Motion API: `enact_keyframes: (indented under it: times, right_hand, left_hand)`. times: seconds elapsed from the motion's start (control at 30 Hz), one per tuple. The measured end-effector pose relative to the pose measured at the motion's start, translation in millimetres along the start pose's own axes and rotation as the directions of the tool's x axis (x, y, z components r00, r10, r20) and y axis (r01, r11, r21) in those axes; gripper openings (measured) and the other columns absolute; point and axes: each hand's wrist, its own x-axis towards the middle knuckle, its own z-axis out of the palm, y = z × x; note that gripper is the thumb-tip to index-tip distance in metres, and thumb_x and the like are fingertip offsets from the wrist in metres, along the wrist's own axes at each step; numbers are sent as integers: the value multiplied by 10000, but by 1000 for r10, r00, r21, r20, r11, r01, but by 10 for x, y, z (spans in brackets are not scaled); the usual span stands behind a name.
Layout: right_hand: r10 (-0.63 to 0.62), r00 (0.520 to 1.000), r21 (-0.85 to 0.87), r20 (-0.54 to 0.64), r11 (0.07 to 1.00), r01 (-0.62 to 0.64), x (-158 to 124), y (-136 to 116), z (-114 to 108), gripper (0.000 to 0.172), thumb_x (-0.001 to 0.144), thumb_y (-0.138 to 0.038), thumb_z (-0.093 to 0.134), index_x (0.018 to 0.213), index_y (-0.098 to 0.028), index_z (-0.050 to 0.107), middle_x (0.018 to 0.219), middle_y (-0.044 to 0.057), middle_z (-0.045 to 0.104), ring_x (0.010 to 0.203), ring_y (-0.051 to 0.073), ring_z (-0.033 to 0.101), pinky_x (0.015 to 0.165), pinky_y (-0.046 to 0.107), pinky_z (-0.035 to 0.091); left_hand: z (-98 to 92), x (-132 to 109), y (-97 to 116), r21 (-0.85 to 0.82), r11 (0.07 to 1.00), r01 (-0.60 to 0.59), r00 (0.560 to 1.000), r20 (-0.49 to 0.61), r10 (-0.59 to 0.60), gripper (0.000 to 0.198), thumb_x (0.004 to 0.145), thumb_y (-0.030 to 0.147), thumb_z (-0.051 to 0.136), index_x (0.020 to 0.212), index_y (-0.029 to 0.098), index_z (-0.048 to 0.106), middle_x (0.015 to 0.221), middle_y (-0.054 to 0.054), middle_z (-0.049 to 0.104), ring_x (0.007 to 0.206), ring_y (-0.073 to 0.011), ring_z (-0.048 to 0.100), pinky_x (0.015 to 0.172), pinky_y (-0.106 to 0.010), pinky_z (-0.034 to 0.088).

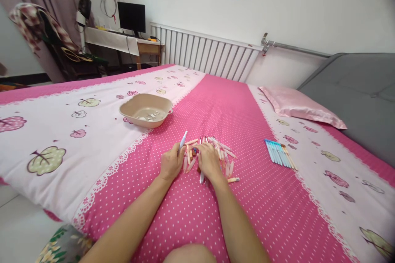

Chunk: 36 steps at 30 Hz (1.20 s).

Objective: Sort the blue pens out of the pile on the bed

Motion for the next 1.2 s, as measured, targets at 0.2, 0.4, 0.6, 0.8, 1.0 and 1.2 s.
enact_keyframes:
  times: [0.2, 0.4, 0.6, 0.8, 1.0, 1.2]
  right_hand:
    - [-22, 999, -34, 36, 999, 23, 0, 38, 158, 294, 785, -75, 418, 969, -196, 613, 965, 52, 643, 1016, 208, 479, 877, 314, 325]
    - [-20, 1000, -90, 4, 996, 21, -8, 59, 170, 228, 798, -131, 456, 946, -191, 618, 941, 70, 621, 959, 220, 482, 860, 317, 316]
    - [-3, 1000, -177, 10, 984, 5, -15, 75, 195, 208, 829, -176, 449, 896, -199, 645, 877, 72, 622, 928, 230, 483, 839, 330, 309]
    - [24, 1000, -120, -6, 992, -24, -8, 68, 189, 161, 814, -201, 504, 892, -204, 645, 890, 65, 634, 946, 222, 488, 857, 333, 308]
    - [84, 996, 22, 1, 996, -84, 26, 81, 81, 174, 789, -188, 545, 911, -215, 665, 914, 49, 670, 926, 202, 551, 849, 322, 355]
    - [143, 988, 278, -51, 953, -123, 33, 282, -228, 231, 766, -158, 522, 943, -203, 664, 969, 41, 688, 907, 174, 615, 839, 303, 423]
  left_hand:
    - [-8, -5, 11, -17, 1000, 0, 1000, 10, 0, 352, 901, 391, 301, 892, 183, 585, 542, 6, 553, 488, -134, 525, 507, -224, 305]
    - [-39, -15, 37, -39, 999, -36, 999, 34, 37, 388, 902, 402, 287, 784, 177, 580, 547, 1, 542, 508, -126, 514, 519, -224, 307]
    - [-49, -13, 51, -43, 997, -62, 997, 40, 63, 398, 897, 401, 288, 717, 173, 560, 557, -5, 550, 494, -111, 483, 522, -225, 302]
    - [-33, -10, 36, -26, 997, -68, 997, 35, 68, 407, 894, 413, 299, 682, 174, 552, 543, -5, 549, 480, -107, 473, 514, -228, 282]
    - [-32, -10, 31, -15, 997, -70, 997, 29, 70, 403, 895, 406, 304, 684, 176, 559, 531, -1, 542, 476, -112, 478, 508, -229, 271]
    - [-31, -11, 43, -14, 998, -64, 997, 31, 64, 393, 890, 401, 311, 665, 176, 543, 512, 5, 511, 477, -116, 473, 514, -234, 261]
